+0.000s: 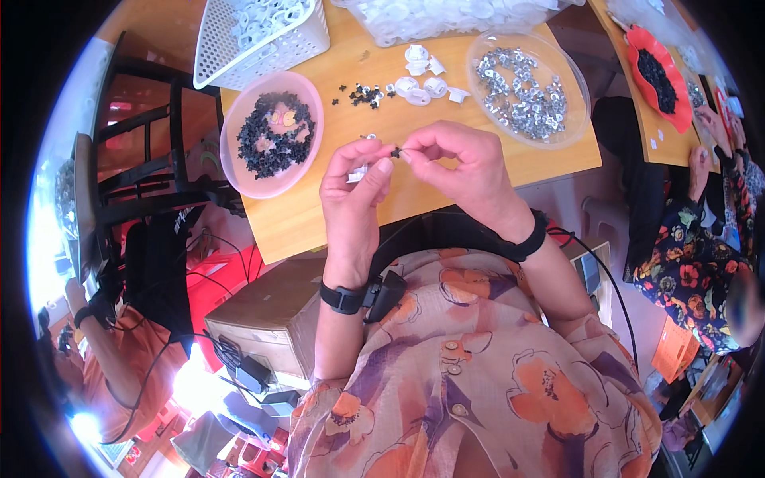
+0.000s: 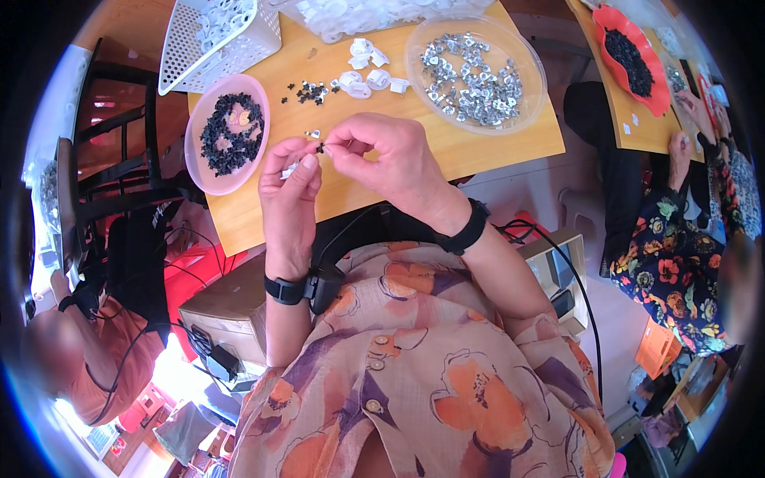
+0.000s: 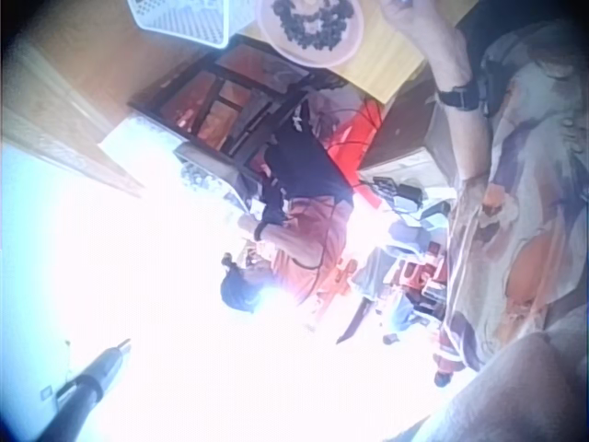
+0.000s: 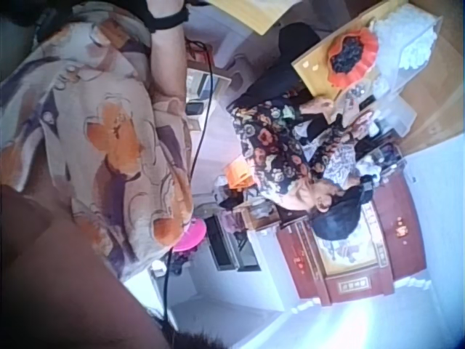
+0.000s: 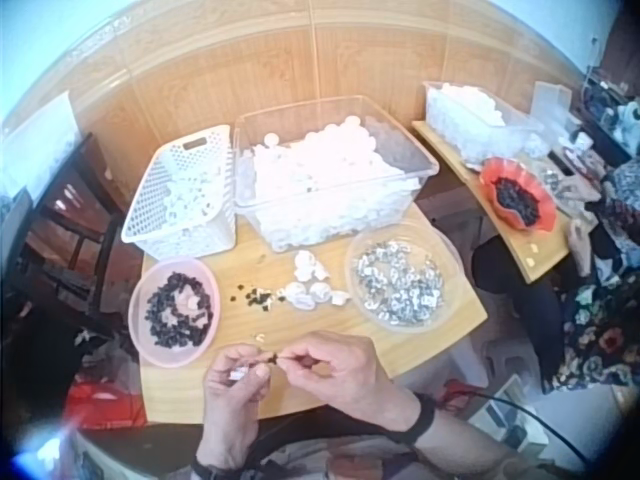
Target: Assembling small plastic components by hand at a workshop table.
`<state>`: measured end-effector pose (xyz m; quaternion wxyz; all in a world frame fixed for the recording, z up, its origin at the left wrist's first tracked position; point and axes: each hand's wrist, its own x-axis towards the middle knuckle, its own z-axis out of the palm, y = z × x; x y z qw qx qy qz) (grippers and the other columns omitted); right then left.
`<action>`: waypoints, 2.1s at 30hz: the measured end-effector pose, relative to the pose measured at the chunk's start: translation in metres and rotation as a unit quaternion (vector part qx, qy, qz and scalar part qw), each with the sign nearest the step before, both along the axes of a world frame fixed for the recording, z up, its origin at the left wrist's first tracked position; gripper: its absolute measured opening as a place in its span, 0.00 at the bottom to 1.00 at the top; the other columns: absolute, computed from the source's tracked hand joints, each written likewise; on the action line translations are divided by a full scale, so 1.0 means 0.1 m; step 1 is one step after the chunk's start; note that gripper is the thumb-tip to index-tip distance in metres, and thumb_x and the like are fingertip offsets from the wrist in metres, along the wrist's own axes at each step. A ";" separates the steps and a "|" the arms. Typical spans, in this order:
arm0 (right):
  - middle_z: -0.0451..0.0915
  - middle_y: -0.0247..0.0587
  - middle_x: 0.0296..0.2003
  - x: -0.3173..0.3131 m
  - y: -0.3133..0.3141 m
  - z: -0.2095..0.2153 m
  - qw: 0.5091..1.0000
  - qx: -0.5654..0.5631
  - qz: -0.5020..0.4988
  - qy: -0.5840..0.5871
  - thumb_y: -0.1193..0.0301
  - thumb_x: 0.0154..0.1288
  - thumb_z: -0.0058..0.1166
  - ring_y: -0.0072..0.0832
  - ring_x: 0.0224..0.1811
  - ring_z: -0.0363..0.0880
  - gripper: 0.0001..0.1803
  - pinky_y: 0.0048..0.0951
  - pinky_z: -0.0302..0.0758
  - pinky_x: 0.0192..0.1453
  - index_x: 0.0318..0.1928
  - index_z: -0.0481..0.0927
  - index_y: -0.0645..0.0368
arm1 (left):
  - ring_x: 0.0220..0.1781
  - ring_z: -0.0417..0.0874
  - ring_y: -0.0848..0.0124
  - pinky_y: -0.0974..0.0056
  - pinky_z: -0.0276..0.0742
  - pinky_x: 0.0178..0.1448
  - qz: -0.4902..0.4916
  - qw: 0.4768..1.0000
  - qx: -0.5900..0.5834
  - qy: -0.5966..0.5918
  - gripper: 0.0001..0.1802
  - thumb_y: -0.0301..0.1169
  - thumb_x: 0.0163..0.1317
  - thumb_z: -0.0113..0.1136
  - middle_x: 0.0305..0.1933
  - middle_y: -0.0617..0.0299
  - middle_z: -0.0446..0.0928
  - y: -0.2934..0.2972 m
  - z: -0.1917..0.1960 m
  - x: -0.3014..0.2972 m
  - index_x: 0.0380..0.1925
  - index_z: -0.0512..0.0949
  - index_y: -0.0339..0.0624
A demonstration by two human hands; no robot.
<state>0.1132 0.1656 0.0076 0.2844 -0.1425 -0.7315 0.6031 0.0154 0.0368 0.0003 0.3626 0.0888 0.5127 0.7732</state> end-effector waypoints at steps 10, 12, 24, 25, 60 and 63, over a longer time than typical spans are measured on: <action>0.73 0.39 0.25 -0.04 -0.03 -0.10 0.944 0.324 -0.041 0.045 0.77 0.53 0.58 0.34 0.26 0.76 0.07 0.31 0.73 0.28 0.34 0.76 0.60 | 0.26 0.70 0.85 0.81 0.64 0.29 0.016 0.998 -0.017 -0.052 0.10 0.19 0.58 0.61 0.34 0.68 0.79 0.03 -0.08 -0.01 0.39 0.78 0.43; 0.72 0.38 0.26 -0.05 0.00 -0.10 0.929 0.366 -0.034 0.051 0.77 0.53 0.58 0.33 0.27 0.77 0.07 0.32 0.73 0.28 0.34 0.75 0.59 | 0.25 0.69 0.85 0.80 0.63 0.29 0.014 0.999 -0.023 -0.042 0.10 0.19 0.58 0.61 0.33 0.69 0.78 0.03 -0.09 -0.02 0.39 0.78 0.43; 0.80 0.35 0.23 -0.01 -0.11 -0.15 0.998 -0.055 0.016 -0.026 0.76 0.60 0.56 0.21 0.25 0.80 0.04 0.23 0.75 0.29 0.32 0.76 0.64 | 0.46 0.75 0.72 0.67 0.72 0.52 -0.038 0.965 0.073 -0.248 0.17 0.38 0.72 0.45 0.48 0.59 0.75 0.04 -0.24 -0.09 0.51 0.72 0.38; 0.80 0.35 0.23 -0.03 -0.16 -0.24 0.993 -0.116 0.014 -0.034 0.75 0.61 0.56 0.18 0.25 0.80 0.05 0.21 0.75 0.29 0.32 0.77 0.65 | 0.46 0.75 0.72 0.67 0.72 0.52 -0.041 0.965 0.073 -0.249 0.17 0.38 0.72 0.45 0.48 0.59 0.75 0.05 -0.23 -0.08 0.51 0.72 0.38; 0.80 0.42 0.23 -0.14 -0.30 -0.25 0.994 -0.068 -0.065 -0.057 0.73 0.59 0.58 0.27 0.23 0.81 0.07 0.26 0.75 0.28 0.31 0.77 0.65 | 0.61 0.75 0.59 0.57 0.69 0.68 -0.047 0.994 0.030 -0.099 0.20 0.32 0.71 0.49 0.59 0.49 0.71 -0.08 -0.39 0.08 0.60 0.66 0.39; 0.80 0.41 0.23 -0.13 -0.30 -0.27 0.995 -0.060 -0.058 -0.049 0.73 0.60 0.58 0.26 0.23 0.81 0.06 0.26 0.75 0.28 0.32 0.77 0.65 | 0.61 0.75 0.58 0.56 0.70 0.67 -0.035 0.995 0.038 -0.081 0.20 0.30 0.69 0.51 0.60 0.48 0.71 -0.09 -0.43 0.09 0.60 0.67 0.39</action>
